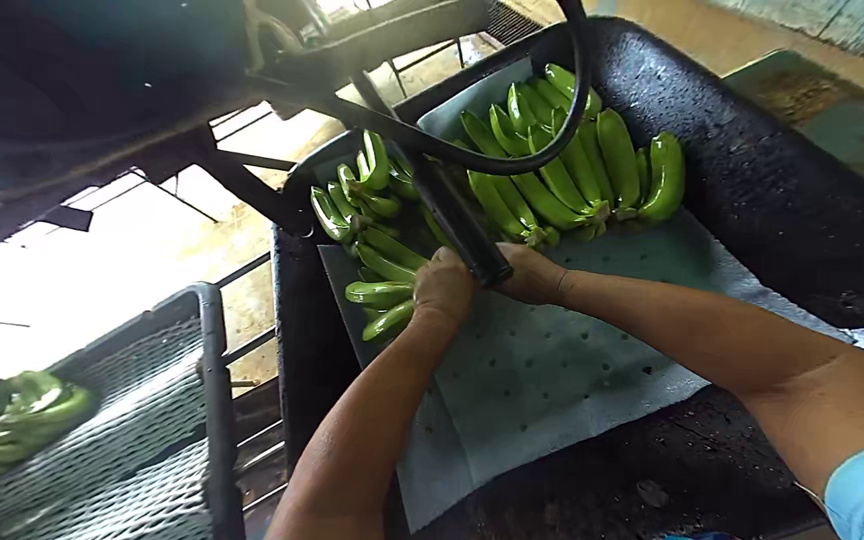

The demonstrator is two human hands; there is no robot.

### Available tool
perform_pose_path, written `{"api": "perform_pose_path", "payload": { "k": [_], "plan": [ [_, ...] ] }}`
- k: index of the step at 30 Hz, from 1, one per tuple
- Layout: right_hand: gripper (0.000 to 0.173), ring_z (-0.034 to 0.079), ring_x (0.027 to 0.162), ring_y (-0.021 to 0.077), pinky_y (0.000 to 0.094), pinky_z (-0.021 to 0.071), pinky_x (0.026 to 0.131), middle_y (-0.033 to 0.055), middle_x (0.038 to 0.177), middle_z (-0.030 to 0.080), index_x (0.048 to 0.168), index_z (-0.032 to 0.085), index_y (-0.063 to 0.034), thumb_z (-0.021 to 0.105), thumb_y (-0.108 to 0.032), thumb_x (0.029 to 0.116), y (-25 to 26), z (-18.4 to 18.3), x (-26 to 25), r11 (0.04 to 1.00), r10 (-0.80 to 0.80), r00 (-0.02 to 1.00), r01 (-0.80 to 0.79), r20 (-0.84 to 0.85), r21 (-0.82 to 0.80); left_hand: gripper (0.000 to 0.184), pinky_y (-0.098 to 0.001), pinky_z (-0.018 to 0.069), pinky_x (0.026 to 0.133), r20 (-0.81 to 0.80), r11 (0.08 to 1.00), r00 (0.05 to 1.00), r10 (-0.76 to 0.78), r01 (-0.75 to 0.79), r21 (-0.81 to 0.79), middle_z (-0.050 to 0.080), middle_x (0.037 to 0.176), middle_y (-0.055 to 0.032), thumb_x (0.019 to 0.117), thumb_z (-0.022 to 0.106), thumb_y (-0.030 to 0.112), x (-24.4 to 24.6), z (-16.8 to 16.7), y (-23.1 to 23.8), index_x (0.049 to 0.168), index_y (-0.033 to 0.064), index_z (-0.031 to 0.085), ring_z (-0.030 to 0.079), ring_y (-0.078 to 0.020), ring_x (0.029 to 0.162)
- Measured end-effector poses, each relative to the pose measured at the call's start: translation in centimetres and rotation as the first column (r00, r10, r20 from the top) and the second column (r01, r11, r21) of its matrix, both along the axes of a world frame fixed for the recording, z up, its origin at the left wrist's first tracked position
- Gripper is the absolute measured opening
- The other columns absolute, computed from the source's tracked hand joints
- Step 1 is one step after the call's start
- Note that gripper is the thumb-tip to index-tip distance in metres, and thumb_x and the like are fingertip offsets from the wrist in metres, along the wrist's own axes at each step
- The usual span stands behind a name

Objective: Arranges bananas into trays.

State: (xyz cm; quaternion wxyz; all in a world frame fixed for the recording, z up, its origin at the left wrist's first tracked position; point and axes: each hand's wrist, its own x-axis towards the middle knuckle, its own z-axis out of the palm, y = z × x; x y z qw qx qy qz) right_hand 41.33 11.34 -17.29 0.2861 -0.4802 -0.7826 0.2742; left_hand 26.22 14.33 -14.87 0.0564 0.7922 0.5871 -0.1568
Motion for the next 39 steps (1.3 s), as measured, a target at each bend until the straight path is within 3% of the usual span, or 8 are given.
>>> {"api": "perform_pose_path", "payload": {
  "k": [5, 9, 16, 22, 25, 29, 35, 39],
  "plan": [
    [0.033, 0.062, 0.123, 0.0445, 0.0579, 0.0494, 0.103, 0.0241, 0.132, 0.065, 0.131, 0.066, -0.0022, 0.056, -0.019, 0.1039, -2.2, 0.7, 8.6, 0.886, -0.099, 0.939, -0.067, 0.328, 0.458, 0.069, -0.0573, 0.0504, 0.099, -0.003, 1.000, 1.000, 0.021, -0.021, 0.008, 0.054, 0.136, -0.0319, 0.0949, 0.072, 0.043, 0.4, -2.0, 1.2, 0.150, 0.0083, 0.047, 0.059, -0.0477, 0.122],
    [0.053, 0.057, 0.119, 0.0580, 0.0694, 0.0469, 0.095, 0.0369, 0.136, 0.055, 0.140, 0.060, -0.0061, 0.053, -0.043, 0.1038, -2.9, -1.8, 16.2, 0.852, -0.201, 0.869, -0.072, 0.452, 0.518, 0.064, -0.0604, 0.0535, 0.089, 0.039, 0.999, 0.999, 0.009, -0.010, 0.031, 0.059, 0.129, -0.0304, 0.0964, 0.069, 0.044, 1.2, -1.9, 1.3, 0.147, 0.0086, 0.051, 0.064, -0.0475, 0.113],
    [0.045, 0.065, 0.086, 0.0535, 0.0573, 0.0541, 0.062, 0.0359, 0.103, 0.061, 0.116, 0.066, 0.0039, 0.055, -0.039, 0.1036, 2.0, -5.0, 16.6, 0.727, -0.265, 0.884, -0.080, 0.386, 0.682, 0.047, -0.0570, 0.0533, 0.087, -0.019, 0.991, 0.994, -0.111, 0.109, -0.077, 0.060, 0.126, -0.0304, 0.1082, 0.050, 0.028, 2.3, 0.8, -0.2, 0.152, 0.0109, 0.047, 0.064, -0.0463, 0.111],
    [0.034, 0.067, 0.069, 0.0489, 0.0534, 0.0538, 0.051, 0.0285, 0.079, 0.060, 0.090, 0.062, 0.0089, 0.068, -0.024, 0.0970, 4.2, -0.8, 14.7, 0.826, -0.054, 0.829, -0.276, 0.557, 0.492, 0.048, -0.0532, 0.0548, 0.080, -0.052, 0.994, 0.993, -0.107, 0.106, -0.030, 0.062, 0.123, -0.0288, 0.1022, 0.053, 0.010, 2.8, -1.0, 1.6, 0.150, 0.0062, 0.048, 0.067, -0.0438, 0.106],
    [0.037, 0.068, 0.078, 0.0493, 0.0577, 0.0556, 0.062, 0.0283, 0.086, 0.064, 0.121, 0.065, 0.0047, 0.072, -0.022, 0.0970, 3.8, 3.1, 10.9, 0.941, 0.087, 0.703, -0.289, 0.706, 0.173, 0.037, -0.0527, 0.0555, 0.080, -0.012, 0.998, 0.998, -0.066, 0.066, -0.018, 0.065, 0.118, -0.0264, 0.1027, 0.047, 0.004, 3.1, -0.9, 1.7, 0.138, 0.0018, 0.057, 0.068, -0.0420, 0.106],
    [0.055, 0.067, 0.096, 0.0507, 0.0610, 0.0525, 0.079, 0.0305, 0.108, 0.065, 0.157, 0.041, -0.0097, 0.059, -0.019, 0.1053, 4.1, 6.3, 5.0, 0.966, 0.257, 0.510, -0.110, 0.821, -0.234, 0.033, -0.0540, 0.0545, 0.086, 0.031, 0.998, 0.999, 0.010, -0.008, -0.061, 0.064, 0.124, -0.0274, 0.1024, 0.046, 0.000, 3.4, -0.5, 1.8, 0.131, -0.0031, 0.061, 0.066, -0.0419, 0.112],
    [0.025, 0.062, 0.117, 0.0508, 0.0646, 0.0484, 0.091, 0.0311, 0.122, 0.065, 0.125, 0.063, 0.0060, 0.050, -0.001, 0.1044, 2.9, 8.7, 0.8, 0.937, 0.174, 0.549, 0.164, 0.817, -0.310, 0.032, -0.0543, 0.0510, 0.097, 0.127, 0.982, 0.987, 0.100, -0.078, -0.171, 0.059, 0.133, -0.0272, 0.1057, 0.042, 0.002, 3.3, 1.4, 1.1, 0.131, -0.0086, 0.057, 0.060, -0.0407, 0.124],
    [0.029, 0.064, 0.111, 0.0526, 0.0672, 0.0496, 0.088, 0.0311, 0.119, 0.065, 0.128, 0.062, 0.0031, 0.055, -0.015, 0.1062, 1.4, 8.3, 3.0, 0.968, 0.097, 0.554, 0.141, 0.827, -0.207, 0.029, -0.0564, 0.0515, 0.098, 0.209, 0.977, 0.975, 0.082, -0.037, -0.212, 0.060, 0.135, -0.0247, 0.1039, 0.050, 0.004, 0.6, 4.6, -0.9, 0.129, -0.0040, 0.063, 0.061, -0.0410, 0.123]
  ]
}}
